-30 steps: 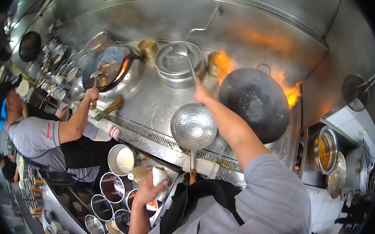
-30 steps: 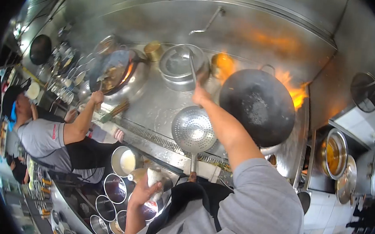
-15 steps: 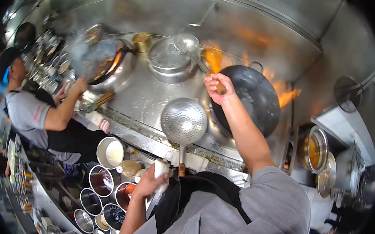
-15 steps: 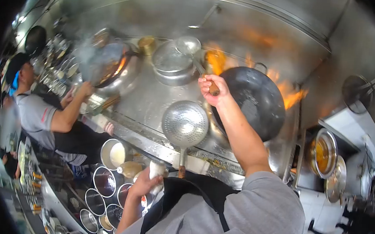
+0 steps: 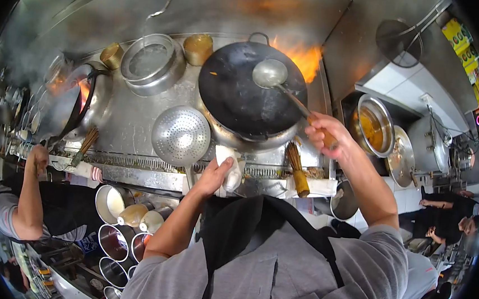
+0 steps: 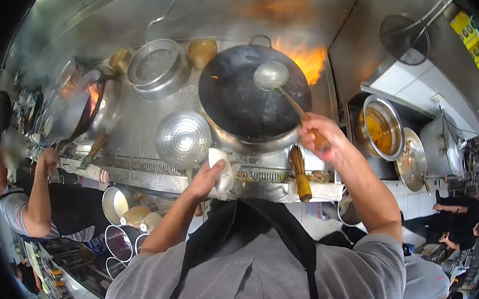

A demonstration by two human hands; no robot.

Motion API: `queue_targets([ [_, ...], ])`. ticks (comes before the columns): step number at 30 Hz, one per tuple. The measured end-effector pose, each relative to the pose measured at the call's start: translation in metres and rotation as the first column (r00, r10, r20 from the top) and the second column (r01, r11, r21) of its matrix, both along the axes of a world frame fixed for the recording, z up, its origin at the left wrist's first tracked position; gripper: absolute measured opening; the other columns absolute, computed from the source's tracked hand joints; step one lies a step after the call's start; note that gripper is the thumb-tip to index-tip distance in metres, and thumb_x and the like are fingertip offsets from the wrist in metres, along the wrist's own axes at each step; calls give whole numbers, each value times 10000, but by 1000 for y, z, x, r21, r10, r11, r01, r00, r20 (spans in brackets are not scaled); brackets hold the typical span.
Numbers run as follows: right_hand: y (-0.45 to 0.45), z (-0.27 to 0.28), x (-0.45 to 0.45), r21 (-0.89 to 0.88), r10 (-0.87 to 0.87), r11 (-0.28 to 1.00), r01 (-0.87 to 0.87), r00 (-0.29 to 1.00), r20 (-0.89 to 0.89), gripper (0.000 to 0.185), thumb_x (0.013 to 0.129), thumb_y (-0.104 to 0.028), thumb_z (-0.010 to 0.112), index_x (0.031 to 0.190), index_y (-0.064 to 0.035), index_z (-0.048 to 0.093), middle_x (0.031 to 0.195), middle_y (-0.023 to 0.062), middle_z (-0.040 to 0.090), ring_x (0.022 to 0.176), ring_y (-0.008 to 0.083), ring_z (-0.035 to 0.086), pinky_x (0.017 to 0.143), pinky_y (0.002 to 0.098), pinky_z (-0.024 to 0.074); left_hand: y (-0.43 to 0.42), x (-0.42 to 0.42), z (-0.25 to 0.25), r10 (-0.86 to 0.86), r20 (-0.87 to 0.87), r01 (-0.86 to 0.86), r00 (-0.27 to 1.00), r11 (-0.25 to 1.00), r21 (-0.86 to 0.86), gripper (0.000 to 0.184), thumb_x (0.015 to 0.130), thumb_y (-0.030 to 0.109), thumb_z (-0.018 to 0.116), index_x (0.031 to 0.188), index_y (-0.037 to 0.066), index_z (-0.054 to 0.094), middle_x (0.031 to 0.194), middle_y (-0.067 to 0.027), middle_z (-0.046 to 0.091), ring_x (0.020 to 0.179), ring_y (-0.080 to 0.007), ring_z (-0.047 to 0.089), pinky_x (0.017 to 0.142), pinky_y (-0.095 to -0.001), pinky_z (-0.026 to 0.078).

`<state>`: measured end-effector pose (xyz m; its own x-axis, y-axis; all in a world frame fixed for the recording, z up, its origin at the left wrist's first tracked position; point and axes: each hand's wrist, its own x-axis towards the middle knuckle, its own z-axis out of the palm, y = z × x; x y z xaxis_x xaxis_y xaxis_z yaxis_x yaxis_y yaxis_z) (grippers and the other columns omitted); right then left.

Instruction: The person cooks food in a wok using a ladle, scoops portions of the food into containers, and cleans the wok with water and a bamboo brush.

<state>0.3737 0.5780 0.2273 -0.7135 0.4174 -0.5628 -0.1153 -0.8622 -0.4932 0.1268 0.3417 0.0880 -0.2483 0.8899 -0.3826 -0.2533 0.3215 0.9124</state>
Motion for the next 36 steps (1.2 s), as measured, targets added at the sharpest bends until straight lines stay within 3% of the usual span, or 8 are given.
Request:
queue_targets([
  [4,-62,12,48,243,-26,966,-86,904,427,684,811,-13,588,1418,-86,281,727,90,516,505,133,469,406,254,369,-12,17,16,-76,27,78,997,993,-93,435,990,375,503,1187,-7,569,1011,-52,632,872,-122,575,768,-292,468],
  [11,-30,-136,84,-301,-146,953,31,920,-364,747,813,21,554,1472,-178,263,735,70,510,470,74,432,322,169,270,-17,64,41,-29,-128,5,991,984,-178,457,978,412,494,1138,-3,596,927,-39,631,780,-117,553,691,-265,448],
  [13,-78,-126,43,164,-48,986,42,998,34,796,838,9,549,1510,-240,202,724,57,508,485,111,455,385,242,364,-9,74,46,-4,-184,-31,983,982,-187,463,978,415,493,1137,-7,598,919,-40,639,776,-117,562,690,-265,452],
  [18,-42,-115,79,260,35,963,-78,985,167,817,853,5,504,1538,-229,126,768,70,538,547,180,517,462,351,428,-3,70,-20,338,101,-320,936,934,-156,600,959,469,527,1261,-46,475,1081,-120,620,933,-197,610,808,-353,500],
  [24,-72,-188,162,881,-431,-12,-472,798,422,865,833,4,493,1548,-209,56,777,99,568,555,189,539,500,370,464,51,66,-15,435,272,-400,859,900,-174,586,999,490,389,1336,12,419,1252,-157,562,1097,-332,591,904,-535,474],
  [27,-115,-179,185,658,-253,693,-294,756,604,937,834,22,525,1540,-217,-43,822,182,614,571,383,605,523,465,486,81,71,-15,473,316,-426,822,880,-209,517,986,536,383,1272,115,476,1196,-114,584,1042,-303,602,876,-546,473],
  [30,-141,-256,218,842,-507,258,-473,676,535,959,813,-6,537,1539,-196,-60,732,231,613,675,437,613,617,524,482,122,73,-45,492,317,-472,811,870,-143,488,957,524,484,1066,54,550,904,-103,653,728,-246,651,544,-407,485],
  [36,-176,-286,228,268,-214,556,-787,176,961,955,827,-190,683,1543,-181,53,1119,304,543,1015,476,576,843,550,482,140,48,-70,471,6,-466,882,873,-142,300,796,137,637,1043,-28,595,938,-112,640,774,-223,636,608,-384,514],
])
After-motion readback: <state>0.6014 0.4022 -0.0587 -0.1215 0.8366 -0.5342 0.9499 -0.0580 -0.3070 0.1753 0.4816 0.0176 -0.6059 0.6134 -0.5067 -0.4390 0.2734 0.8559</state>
